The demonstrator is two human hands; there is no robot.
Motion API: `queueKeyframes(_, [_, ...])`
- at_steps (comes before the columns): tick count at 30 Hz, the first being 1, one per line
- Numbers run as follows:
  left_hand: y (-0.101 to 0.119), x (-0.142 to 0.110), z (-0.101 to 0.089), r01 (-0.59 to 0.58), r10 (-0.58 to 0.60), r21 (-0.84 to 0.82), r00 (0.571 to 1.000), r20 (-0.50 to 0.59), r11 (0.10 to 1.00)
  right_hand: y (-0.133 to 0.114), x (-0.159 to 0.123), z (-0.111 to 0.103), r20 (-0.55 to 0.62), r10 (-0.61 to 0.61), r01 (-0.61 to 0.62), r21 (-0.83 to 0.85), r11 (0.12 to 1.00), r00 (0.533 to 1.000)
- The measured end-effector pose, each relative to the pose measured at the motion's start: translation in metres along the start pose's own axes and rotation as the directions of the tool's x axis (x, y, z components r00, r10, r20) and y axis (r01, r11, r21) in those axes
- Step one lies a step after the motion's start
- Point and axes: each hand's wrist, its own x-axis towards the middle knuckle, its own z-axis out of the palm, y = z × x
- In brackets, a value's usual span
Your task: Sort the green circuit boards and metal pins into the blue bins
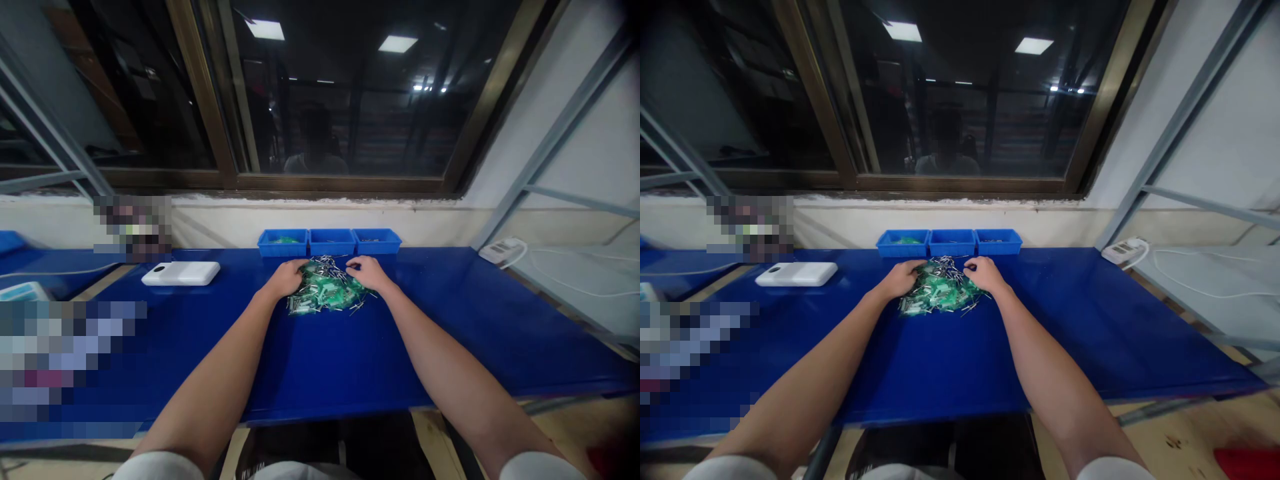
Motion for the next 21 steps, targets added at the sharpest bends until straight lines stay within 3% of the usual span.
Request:
queueKeyframes(14, [-0.002, 0.004, 0.007, 0.008, -0.007, 0.033, 1.000, -0.029, 0.999, -0.008, 0.003, 0.010, 0.084, 0.009, -0.004, -0.054, 0.999, 0.996])
queueKeyframes(21, [0.011, 0.001, -0.001, -0.018, 0.024, 0.052, 0.993, -0.116, 0.998, -0.012, 0.001, 0.007, 0.017, -0.114, 0.115, -0.069, 0.991, 0.993])
